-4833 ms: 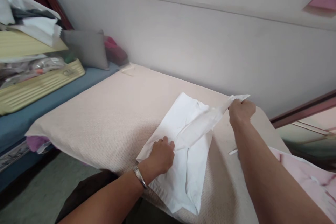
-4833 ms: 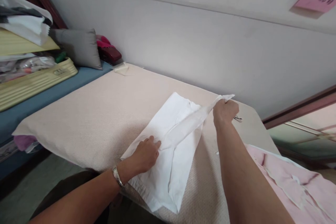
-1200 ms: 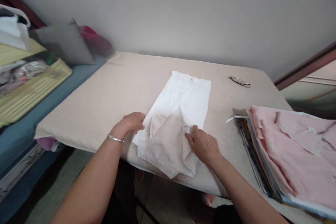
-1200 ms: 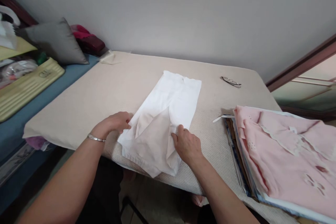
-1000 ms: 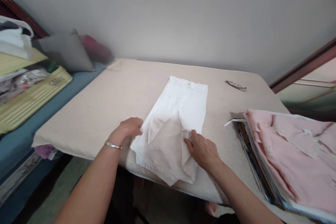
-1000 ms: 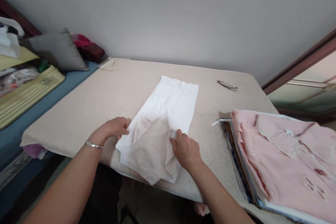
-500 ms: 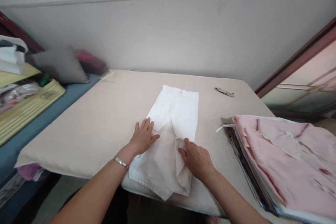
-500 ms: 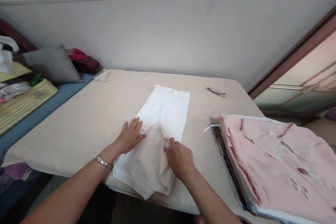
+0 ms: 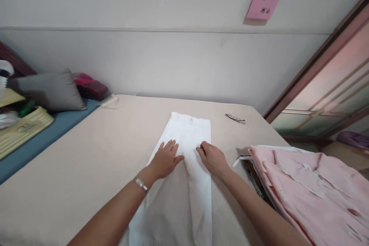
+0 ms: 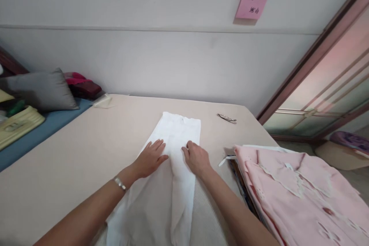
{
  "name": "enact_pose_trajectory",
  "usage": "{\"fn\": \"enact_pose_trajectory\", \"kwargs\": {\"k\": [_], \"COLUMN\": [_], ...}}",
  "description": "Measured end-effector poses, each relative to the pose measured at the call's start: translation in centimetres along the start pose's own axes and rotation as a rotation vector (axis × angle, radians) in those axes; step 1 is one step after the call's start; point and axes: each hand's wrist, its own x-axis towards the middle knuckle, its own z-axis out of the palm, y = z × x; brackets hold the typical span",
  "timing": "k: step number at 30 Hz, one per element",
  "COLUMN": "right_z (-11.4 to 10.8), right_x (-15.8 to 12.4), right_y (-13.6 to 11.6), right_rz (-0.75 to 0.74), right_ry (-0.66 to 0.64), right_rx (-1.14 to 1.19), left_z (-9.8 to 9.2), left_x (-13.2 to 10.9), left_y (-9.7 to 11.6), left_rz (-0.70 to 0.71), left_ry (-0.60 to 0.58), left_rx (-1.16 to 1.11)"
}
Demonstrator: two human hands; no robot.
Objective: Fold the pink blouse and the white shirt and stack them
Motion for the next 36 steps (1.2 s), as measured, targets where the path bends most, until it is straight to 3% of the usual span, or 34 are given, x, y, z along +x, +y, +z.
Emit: {"fn": "enact_pose_trajectory", "kwargs": {"k": [4,8,12,16,19,21,25,28,31,36], "right_z": [-0.1,1.1,3.8,4.6,3.1,1.6,-0.1,0.9,2.3,1.5], "right_x": [10.4,18.6,23.1,23.9,19.4,13.0,-4.1,-14.3,-18.8,-19.5], "right_y": [0.5,1.0,1.4,0.6,-0.2,-0.1,2.0,3.3,2.3,-0.2], "right_rz": [0.017,0.027,0.015,0.036,-0.086,-0.218,-0.413,-0.525,-0.603,-0.655], "right_ry": [0.034,0.015,-0.036,-0.013,0.029,0.062,-0.015,-0.05,-0.104,-0.253], "right_rx": [-0.072,-0.1,-0.12,-0.189,-0.165,-0.11,-0.048,-0.092,-0.101,-0.014], "left_z": [1.9,5.5,7.9,8.0,6.1,3.8,-1.5,-3.2,-2.6,-2.4], "left_x": [7.2,9.8,9.2,9.8,9.6,7.6,-1.7,-9.6,-14.5,-17.1], "left_y": [0.1,-0.1,-0.4,-0.4,-1.0,-2.3,-5.7,-6.9,-6.6,-4.9], "left_rz": [0.071,0.079,0.071,0.073,0.101,0.142,0.094,0.173,0.202,0.157], "left_ry": [-0.003,0.015,0.07,0.07,-0.022,-0.068,0.018,-0.124,-0.296,-0.428], "left_rx": [0.003,0.016,-0.011,-0.055,-0.114,-0.18,-0.173,-0.038,0.052,0.123]}}
